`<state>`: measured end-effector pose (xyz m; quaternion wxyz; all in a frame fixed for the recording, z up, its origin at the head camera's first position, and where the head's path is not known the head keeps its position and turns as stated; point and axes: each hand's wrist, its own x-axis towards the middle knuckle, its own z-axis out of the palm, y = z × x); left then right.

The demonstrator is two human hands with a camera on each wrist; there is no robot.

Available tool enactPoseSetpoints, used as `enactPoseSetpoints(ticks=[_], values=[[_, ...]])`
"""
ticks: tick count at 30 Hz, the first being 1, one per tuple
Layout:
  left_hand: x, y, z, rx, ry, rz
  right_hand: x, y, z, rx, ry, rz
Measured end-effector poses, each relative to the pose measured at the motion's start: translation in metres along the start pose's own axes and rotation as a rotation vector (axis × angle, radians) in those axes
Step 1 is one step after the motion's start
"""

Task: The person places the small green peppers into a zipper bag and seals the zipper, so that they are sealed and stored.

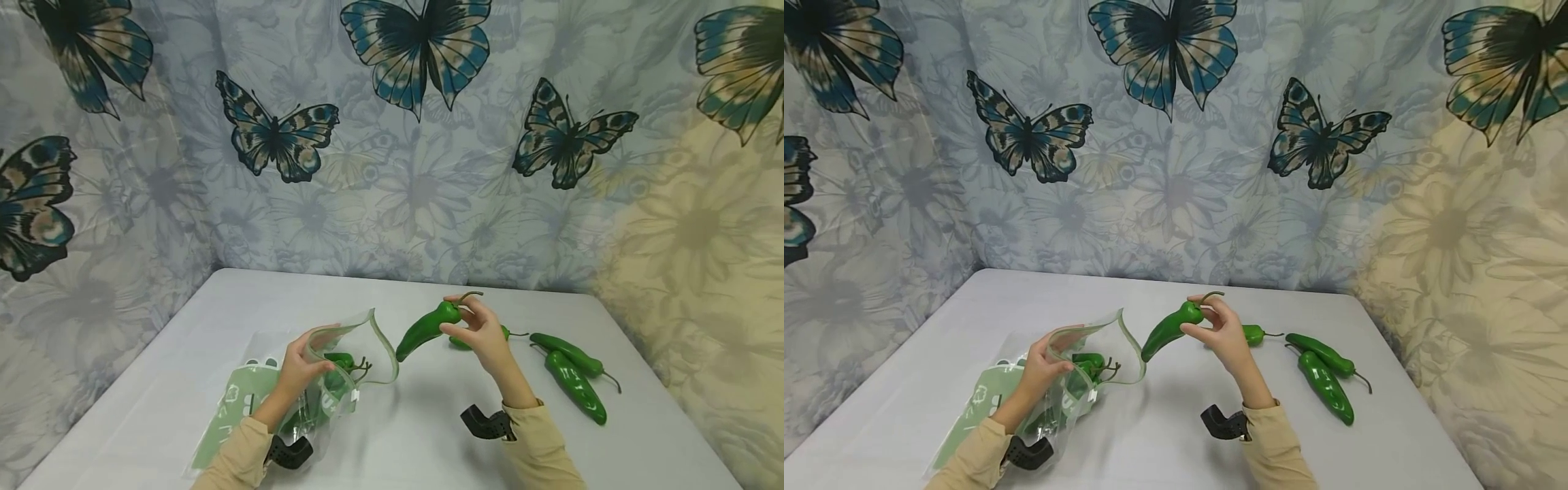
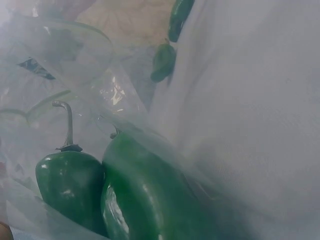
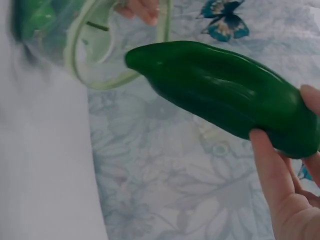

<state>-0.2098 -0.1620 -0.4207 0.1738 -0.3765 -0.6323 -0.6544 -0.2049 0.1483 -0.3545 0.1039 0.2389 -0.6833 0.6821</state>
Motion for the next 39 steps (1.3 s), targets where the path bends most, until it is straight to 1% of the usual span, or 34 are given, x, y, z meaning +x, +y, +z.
enactPoseSetpoints(ticks=[2, 6, 8, 11, 14, 21, 24, 30, 33, 37, 39], values=[[0.0, 0.001, 0.001, -0.002, 0.005, 0.0, 0.001, -0.003, 0.001, -0.004, -0.05, -0.003], [0.0, 0.001, 0.0, -0.005, 0.002, -0.029, 0.006, -0.004, 0.008, 0.006, -0.103, -0.004], [-0.001, 0.001, -0.001, -0.005, -0.004, -0.032, 0.008, -0.003, 0.012, 0.006, -0.132, 0.004], [-0.001, 0.0, -0.001, 0.002, -0.007, -0.014, 0.01, -0.001, 0.017, 0.005, -0.185, 0.009], [-0.002, -0.002, -0.001, 0.004, -0.009, 0.007, 0.011, -0.001, 0.021, 0.006, -0.213, 0.012], [-0.001, -0.004, 0.0, -0.018, 0.001, 0.015, 0.01, 0.001, 0.026, 0.014, -0.225, 0.039], [-0.001, -0.004, 0.0, -0.026, 0.001, 0.032, 0.008, 0.002, 0.027, 0.027, -0.231, 0.061], [0.0, -0.002, -0.001, -0.044, -0.011, 0.047, 0.005, 0.003, 0.029, 0.04, -0.198, 0.108], [0.002, 0.006, 0.002, -0.053, -0.01, 0.054, 0.004, 0.003, 0.03, 0.037, -0.189, 0.137], [0.006, 0.02, 0.007, -0.054, -0.007, 0.063, 0.003, 0.003, 0.033, 0.045, -0.198, 0.152], [0.006, 0.022, 0.007, -0.05, -0.006, 0.063, 0.003, 0.004, 0.033, 0.057, -0.204, 0.15]])
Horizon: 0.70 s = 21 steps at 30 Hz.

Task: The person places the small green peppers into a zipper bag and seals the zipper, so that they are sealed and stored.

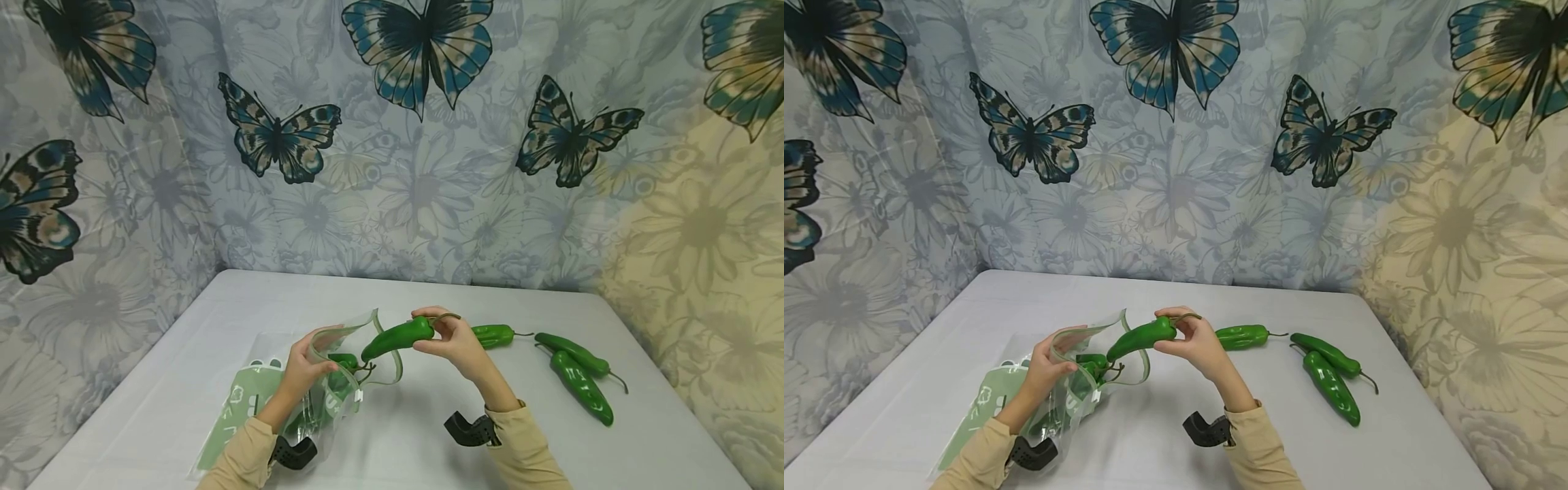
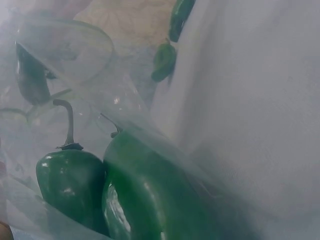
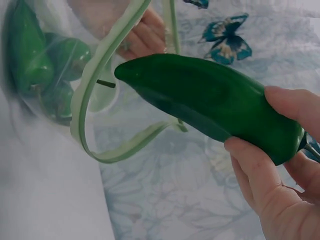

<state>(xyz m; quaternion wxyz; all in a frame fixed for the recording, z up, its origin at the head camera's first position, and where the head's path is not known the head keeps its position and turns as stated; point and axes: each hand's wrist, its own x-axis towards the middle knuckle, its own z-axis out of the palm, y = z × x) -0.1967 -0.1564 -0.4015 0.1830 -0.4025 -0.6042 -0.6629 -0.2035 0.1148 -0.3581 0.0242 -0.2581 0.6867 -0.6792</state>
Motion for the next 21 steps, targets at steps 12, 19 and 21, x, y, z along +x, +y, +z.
enactPoseSetpoints(ticks=[12, 19, 21], values=[[-0.001, -0.002, -0.001, -0.005, 0.002, 0.013, 0.002, 0.008, 0.006, 0.013, -0.022, -0.024], [-0.001, -0.003, -0.001, 0.0, 0.009, 0.016, 0.001, 0.01, 0.013, 0.013, 0.089, 0.0], [-0.002, -0.007, -0.003, 0.001, 0.007, 0.013, 0.002, 0.011, 0.016, 0.02, 0.126, 0.011]])
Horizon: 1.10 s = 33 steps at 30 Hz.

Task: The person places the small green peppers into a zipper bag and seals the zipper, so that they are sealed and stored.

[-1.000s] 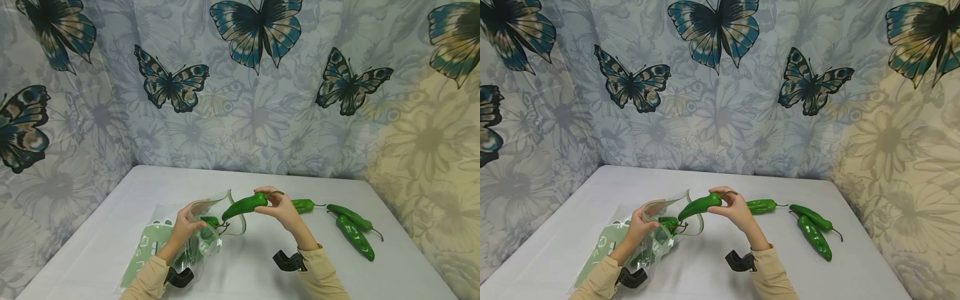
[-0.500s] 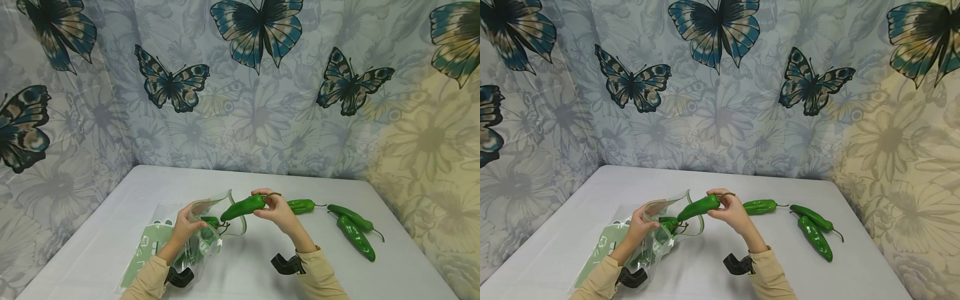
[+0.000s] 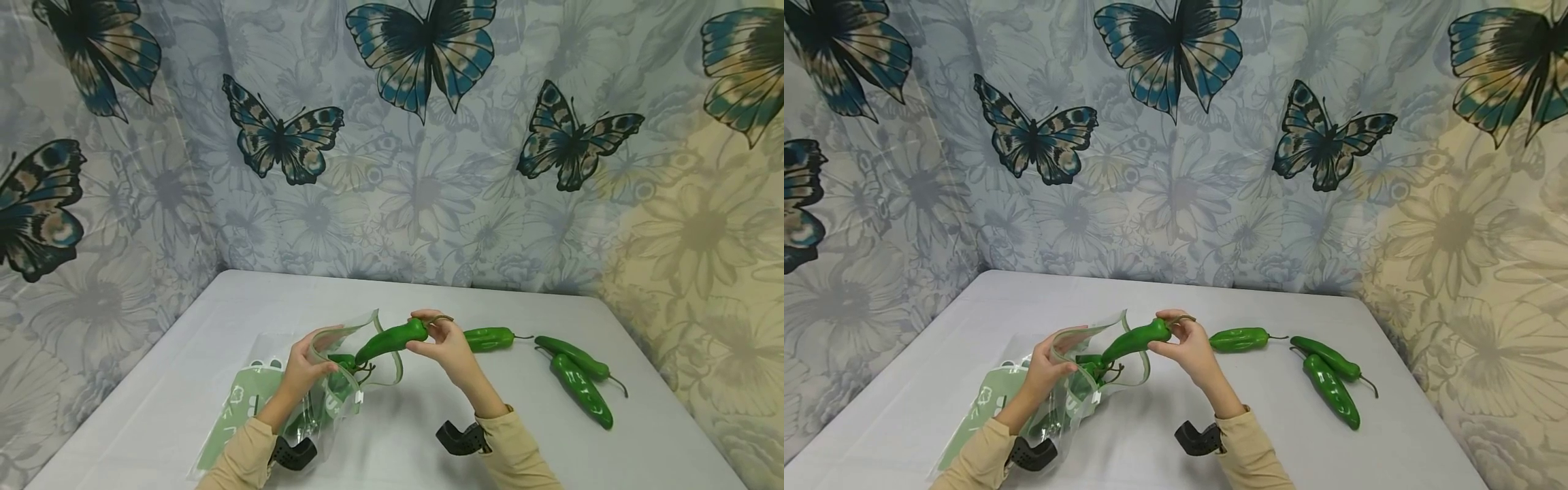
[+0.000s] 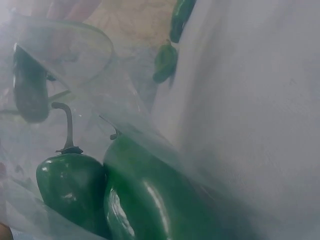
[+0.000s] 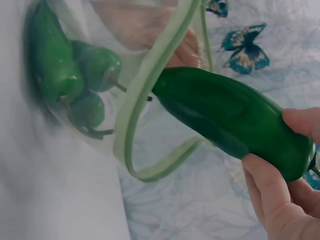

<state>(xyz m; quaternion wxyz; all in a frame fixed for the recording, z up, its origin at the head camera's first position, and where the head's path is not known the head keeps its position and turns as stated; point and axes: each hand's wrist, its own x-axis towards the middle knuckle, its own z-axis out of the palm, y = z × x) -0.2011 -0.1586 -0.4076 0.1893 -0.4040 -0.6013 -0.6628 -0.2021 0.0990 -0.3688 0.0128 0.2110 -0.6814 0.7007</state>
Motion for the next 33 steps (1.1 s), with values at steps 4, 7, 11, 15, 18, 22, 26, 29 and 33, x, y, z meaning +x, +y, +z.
enactPoseSetpoints(ticks=[4, 7, 11, 15, 18, 22, 26, 29, 33], values=[[-0.003, -0.01, -0.004, 0.001, -0.011, 0.0, -0.001, 0.002, 0.006, 0.013, 0.053, 0.027], [-0.006, -0.015, -0.005, 0.016, -0.011, 0.0, -0.002, 0.003, 0.009, 0.006, 0.066, 0.038], [-0.006, -0.017, -0.005, 0.031, -0.015, -0.007, -0.003, 0.003, 0.013, -0.017, 0.064, 0.052], [-0.004, -0.014, -0.004, 0.016, -0.023, -0.018, -0.003, 0.005, 0.018, -0.004, 0.04, 0.082], [-0.003, -0.008, -0.002, 0.0, -0.023, -0.042, -0.003, 0.007, 0.022, 0.017, 0.028, 0.105], [0.0, 0.004, 0.003, -0.023, -0.019, -0.07, -0.004, 0.01, 0.027, 0.008, 0.021, 0.123], [0.001, 0.007, 0.004, -0.038, -0.023, -0.034, -0.005, 0.012, 0.031, -0.006, 0.004, 0.128], [0.001, 0.005, 0.003, -0.038, -0.025, -0.011, -0.005, 0.013, 0.033, -0.008, 0.0, 0.13], [-0.001, -0.006, -0.001, -0.038, -0.03, -0.007, -0.006, 0.013, 0.035, -0.012, -0.001, 0.134]])
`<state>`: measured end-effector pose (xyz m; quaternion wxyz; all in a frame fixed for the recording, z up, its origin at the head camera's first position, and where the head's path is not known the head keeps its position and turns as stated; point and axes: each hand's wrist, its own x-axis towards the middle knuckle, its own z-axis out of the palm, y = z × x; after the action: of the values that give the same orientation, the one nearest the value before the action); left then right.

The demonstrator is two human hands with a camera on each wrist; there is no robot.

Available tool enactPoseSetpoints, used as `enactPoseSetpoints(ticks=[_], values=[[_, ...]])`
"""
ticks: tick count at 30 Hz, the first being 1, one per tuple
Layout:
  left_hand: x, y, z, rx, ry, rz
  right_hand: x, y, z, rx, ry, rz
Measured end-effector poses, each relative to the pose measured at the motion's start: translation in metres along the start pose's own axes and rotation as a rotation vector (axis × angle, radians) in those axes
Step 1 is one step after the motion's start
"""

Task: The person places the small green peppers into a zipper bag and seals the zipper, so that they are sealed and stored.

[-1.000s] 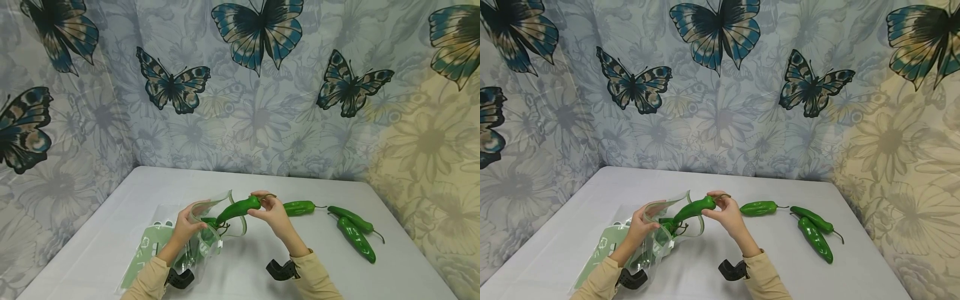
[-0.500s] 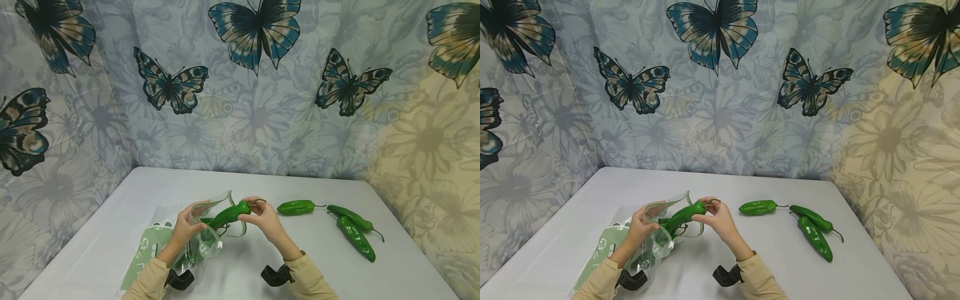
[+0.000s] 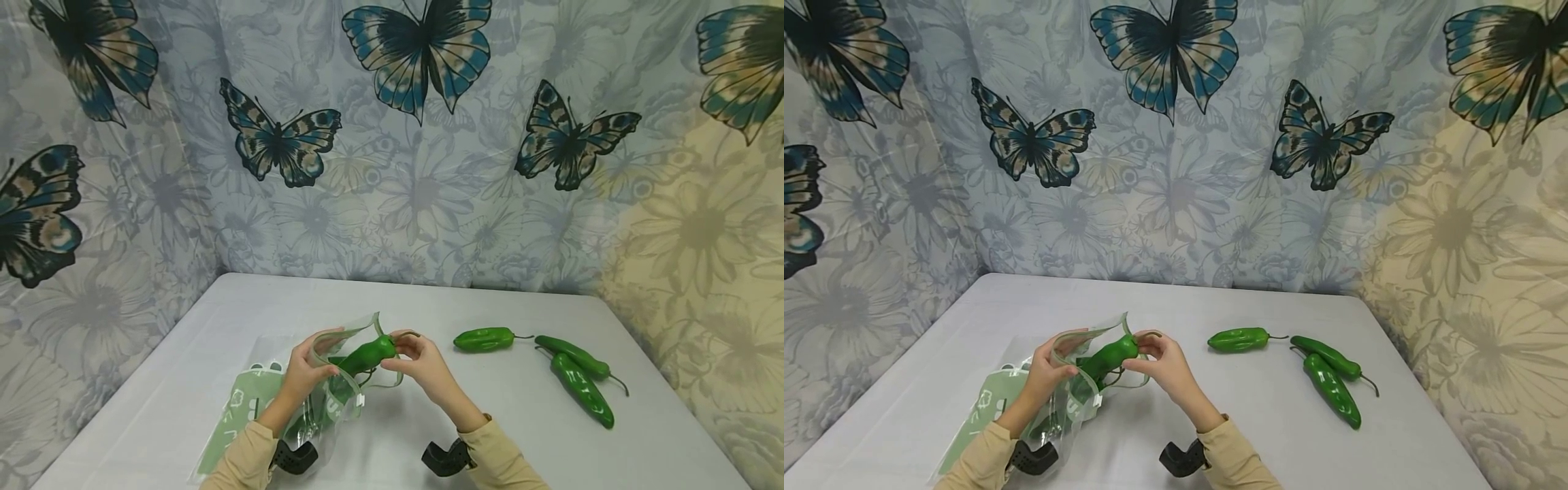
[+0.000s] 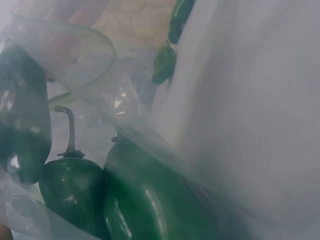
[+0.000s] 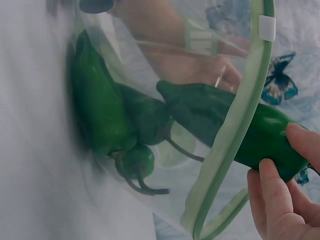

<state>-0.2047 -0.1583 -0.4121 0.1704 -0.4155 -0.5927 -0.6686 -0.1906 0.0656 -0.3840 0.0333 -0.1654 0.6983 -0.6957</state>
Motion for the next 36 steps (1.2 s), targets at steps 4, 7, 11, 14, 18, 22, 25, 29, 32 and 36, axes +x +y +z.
enactPoseSetpoints(ticks=[4, 7, 11, 14, 18, 22, 25, 29, 32, 36], values=[[-0.003, -0.008, -0.003, -0.002, -0.003, 0.004, -0.001, 0.002, 0.002, -0.043, -0.011, -0.013], [-0.002, -0.004, -0.001, -0.004, -0.002, -0.002, -0.005, -0.005, 0.006, -0.095, -0.03, -0.045], [-0.002, -0.003, -0.002, -0.016, -0.004, -0.014, -0.007, -0.008, 0.01, -0.119, -0.06, -0.076], [-0.003, -0.007, -0.004, -0.023, -0.003, -0.013, -0.004, 0.002, 0.01, -0.112, -0.088, -0.089], [-0.001, -0.002, -0.002, -0.024, 0.003, -0.004, -0.003, 0.01, 0.011, -0.098, -0.145, -0.117], [0.002, 0.008, 0.003, -0.015, 0.012, 0.006, -0.004, 0.011, 0.012, -0.053, -0.185, -0.085], [0.002, 0.008, 0.003, -0.006, 0.015, 0.01, -0.004, 0.011, 0.013, -0.039, -0.193, -0.05], [-0.001, -0.002, -0.001, -0.014, 0.011, 0.01, -0.004, 0.011, 0.013, -0.078, -0.195, -0.049], [-0.002, -0.007, -0.003, -0.028, 0.003, 0.0, -0.004, 0.01, 0.012, -0.11, -0.206, -0.045], [-0.003, -0.009, -0.003, -0.036, 0.002, -0.013, -0.005, 0.005, 0.012, -0.11, -0.234, -0.021]])
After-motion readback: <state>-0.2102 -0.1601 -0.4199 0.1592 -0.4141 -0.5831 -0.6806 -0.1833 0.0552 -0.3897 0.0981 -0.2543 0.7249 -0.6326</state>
